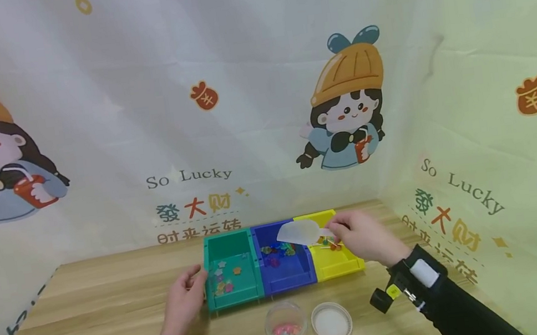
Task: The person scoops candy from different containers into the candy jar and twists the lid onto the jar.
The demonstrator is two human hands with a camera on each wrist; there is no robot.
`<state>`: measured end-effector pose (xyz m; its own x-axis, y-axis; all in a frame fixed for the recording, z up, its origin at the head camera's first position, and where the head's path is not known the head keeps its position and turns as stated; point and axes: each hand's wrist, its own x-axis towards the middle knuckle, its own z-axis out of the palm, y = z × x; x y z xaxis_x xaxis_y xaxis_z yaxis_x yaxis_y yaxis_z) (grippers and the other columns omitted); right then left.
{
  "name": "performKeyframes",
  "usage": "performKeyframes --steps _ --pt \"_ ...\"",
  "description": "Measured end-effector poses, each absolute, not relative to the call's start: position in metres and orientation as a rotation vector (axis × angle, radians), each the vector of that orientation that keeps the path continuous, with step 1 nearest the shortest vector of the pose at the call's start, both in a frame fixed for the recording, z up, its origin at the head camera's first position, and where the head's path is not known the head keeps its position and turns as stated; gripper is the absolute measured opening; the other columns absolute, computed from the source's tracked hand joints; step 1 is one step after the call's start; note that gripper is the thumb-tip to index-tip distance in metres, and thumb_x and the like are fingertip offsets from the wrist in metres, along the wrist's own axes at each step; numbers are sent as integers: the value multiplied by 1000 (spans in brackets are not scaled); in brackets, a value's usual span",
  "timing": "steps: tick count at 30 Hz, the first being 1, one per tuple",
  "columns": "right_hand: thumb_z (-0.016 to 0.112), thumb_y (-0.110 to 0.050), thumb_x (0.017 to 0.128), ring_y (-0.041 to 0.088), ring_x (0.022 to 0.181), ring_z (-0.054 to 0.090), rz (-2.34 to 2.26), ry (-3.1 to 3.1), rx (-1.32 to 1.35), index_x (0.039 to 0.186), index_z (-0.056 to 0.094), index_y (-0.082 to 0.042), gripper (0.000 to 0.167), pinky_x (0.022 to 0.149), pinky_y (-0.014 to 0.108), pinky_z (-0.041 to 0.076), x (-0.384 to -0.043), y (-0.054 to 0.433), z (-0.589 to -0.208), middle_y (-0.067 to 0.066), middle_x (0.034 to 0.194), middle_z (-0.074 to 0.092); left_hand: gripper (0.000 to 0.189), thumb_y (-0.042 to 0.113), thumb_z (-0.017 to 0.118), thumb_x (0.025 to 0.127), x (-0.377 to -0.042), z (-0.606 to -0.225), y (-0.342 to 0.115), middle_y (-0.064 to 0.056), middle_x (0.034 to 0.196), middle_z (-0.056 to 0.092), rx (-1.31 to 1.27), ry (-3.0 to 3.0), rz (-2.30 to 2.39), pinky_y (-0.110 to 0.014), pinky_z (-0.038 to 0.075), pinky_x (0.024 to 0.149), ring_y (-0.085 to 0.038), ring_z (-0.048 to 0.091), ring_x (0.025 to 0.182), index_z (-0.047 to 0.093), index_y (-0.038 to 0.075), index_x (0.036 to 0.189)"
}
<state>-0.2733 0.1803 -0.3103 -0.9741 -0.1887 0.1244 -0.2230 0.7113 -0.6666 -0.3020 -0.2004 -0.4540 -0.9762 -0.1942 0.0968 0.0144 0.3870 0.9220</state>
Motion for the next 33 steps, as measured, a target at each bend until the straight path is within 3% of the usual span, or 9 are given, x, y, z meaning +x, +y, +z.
performKeyframes --steps 5,8,11,15,19,22,27,33 --pt "57 -13 114 19 65 53 993 -2883 406 112 76 1 24 57 26 40 -281 170 -318 7 82 66 48 29 58 114 -302 -458 -199 -20 115 75 153 -2456 -1598 -22 51 76 -18 64 97 62 -3 150" --pt "59 -11 113 19 67 55 863 -2886 442 110 78 2 23 60 27 44 -283 160 -323 7 84 69 51 32 54 116 -300 -457 -197 -25 131 73 148 -2477 -1599 -25 54 85 -28 67 113 60 -3 153" --pt "61 -9 111 19 70 57 718 -2880 482 108 79 2 21 66 30 51 -284 148 -327 9 89 73 53 33 51 117 -300 -456 -196 -27 147 67 137 -2495 -1597 -38 58 102 -37 65 130 58 -3 155" --pt "64 -4 107 20 71 57 547 -2868 555 100 80 3 18 70 32 54 -286 131 -333 8 84 71 53 33 49 118 -299 -456 -196 -28 151 65 122 -2494 -1596 -58 50 119 -42 60 140 59 -5 153" --pt "69 -1 102 20 66 54 378 -2846 602 87 75 2 17 66 32 52 -289 113 -340 7 74 63 52 32 50 118 -299 -458 -196 -27 151 65 118 -2490 -1596 -61 47 121 -43 59 142 60 -5 152" --pt "73 0 98 21 65 55 296 -2828 608 84 71 2 15 68 35 58 -289 99 -344 9 73 65 51 31 50 117 -299 -460 -197 -28 151 65 119 -2489 -1591 -62 47 121 -44 59 143 61 -5 151" --pt "76 -1 98 24 67 64 235 -2812 566 87 74 3 13 78 42 68 -293 79 -352 15 79 74 50 31 51 117 -300 -460 -198 -27 153 63 121 -2487 -1602 -63 45 124 -46 55 148 61 -4 151" --pt "77 -6 100 28 73 75 182 -2820 453 91 78 3 13 78 45 70 -304 66 -368 16 84 78 51 32 53 117 -300 -460 -200 -26 155 60 109 -2479 -1629 -62 43 125 -46 52 152 60 -4 152"
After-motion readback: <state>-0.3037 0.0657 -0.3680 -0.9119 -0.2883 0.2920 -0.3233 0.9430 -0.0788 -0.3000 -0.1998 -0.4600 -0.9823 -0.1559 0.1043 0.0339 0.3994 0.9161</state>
